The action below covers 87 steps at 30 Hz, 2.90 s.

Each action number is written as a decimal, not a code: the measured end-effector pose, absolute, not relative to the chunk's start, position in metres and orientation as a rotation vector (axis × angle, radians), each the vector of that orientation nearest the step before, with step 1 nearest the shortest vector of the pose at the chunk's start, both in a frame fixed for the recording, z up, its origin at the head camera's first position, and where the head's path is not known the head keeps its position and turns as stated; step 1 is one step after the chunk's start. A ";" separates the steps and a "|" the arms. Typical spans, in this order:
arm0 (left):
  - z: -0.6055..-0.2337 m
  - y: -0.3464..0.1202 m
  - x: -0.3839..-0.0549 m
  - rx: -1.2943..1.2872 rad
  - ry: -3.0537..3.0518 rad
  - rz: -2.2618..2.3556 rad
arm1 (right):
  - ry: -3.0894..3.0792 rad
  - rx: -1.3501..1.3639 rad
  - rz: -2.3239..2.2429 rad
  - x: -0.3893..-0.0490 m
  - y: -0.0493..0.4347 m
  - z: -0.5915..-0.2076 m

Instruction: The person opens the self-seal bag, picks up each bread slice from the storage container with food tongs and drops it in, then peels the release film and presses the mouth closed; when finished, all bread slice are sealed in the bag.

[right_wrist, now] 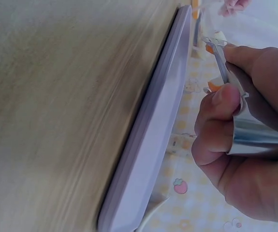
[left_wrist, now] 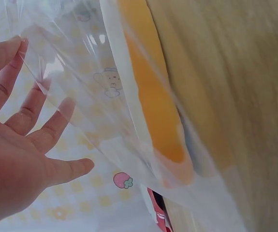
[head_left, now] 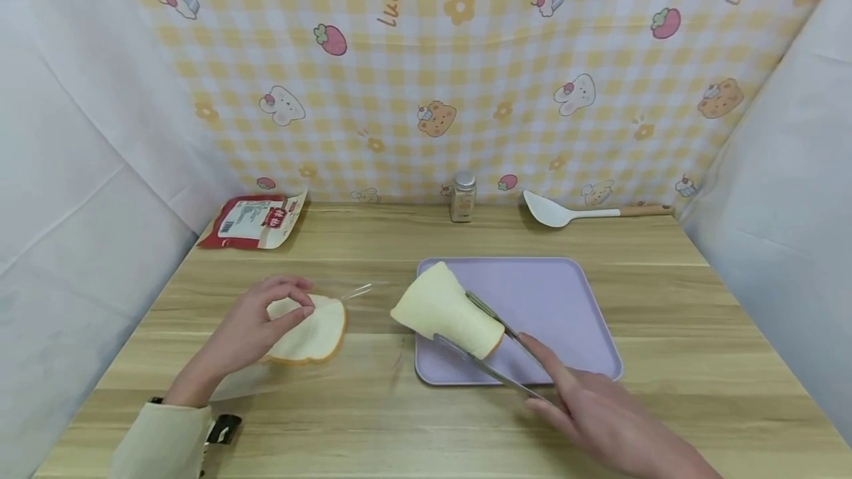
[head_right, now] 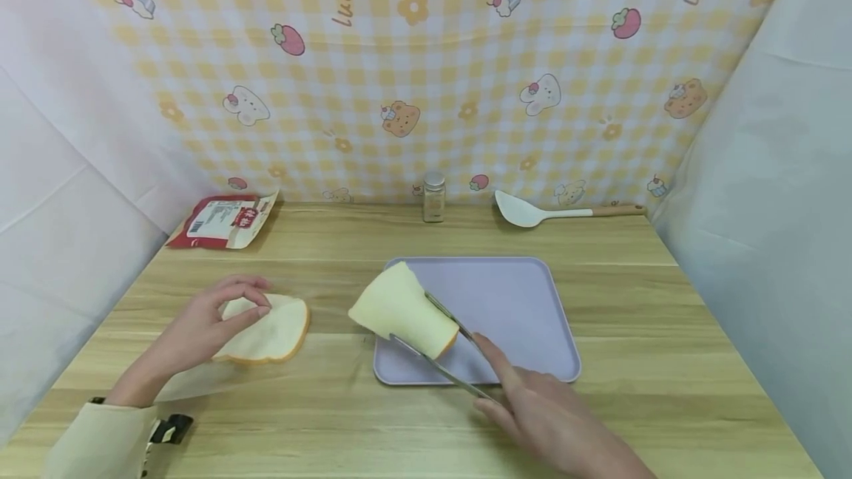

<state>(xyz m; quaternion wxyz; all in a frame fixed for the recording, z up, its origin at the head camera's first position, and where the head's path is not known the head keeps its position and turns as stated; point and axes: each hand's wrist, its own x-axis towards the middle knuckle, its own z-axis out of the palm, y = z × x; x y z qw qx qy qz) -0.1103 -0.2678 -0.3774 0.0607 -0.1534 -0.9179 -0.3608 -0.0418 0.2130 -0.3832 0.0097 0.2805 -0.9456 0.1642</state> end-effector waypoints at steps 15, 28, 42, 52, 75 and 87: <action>-0.375 -0.265 -0.110 -0.457 -2.774 -1.074 | -2.900 1.147 0.507 -0.050 0.206 -0.376; -0.374 -0.262 -0.107 -0.456 -2.759 -1.052 | -2.889 1.321 0.541 -0.064 0.200 -0.368; -0.376 -0.259 -0.104 -0.461 -2.757 -1.057 | -2.913 1.480 0.656 -0.081 0.194 -0.363; -0.378 -0.258 -0.103 -0.464 -2.750 -1.032 | -3.015 1.519 0.690 -0.095 0.181 -0.360; -0.379 -0.257 -0.103 -0.472 -2.744 -1.045 | -3.059 1.569 0.677 -0.115 0.147 -0.369; -0.377 -0.258 -0.101 -0.471 -2.745 -1.050 | -3.022 1.635 0.757 -0.127 0.126 -0.373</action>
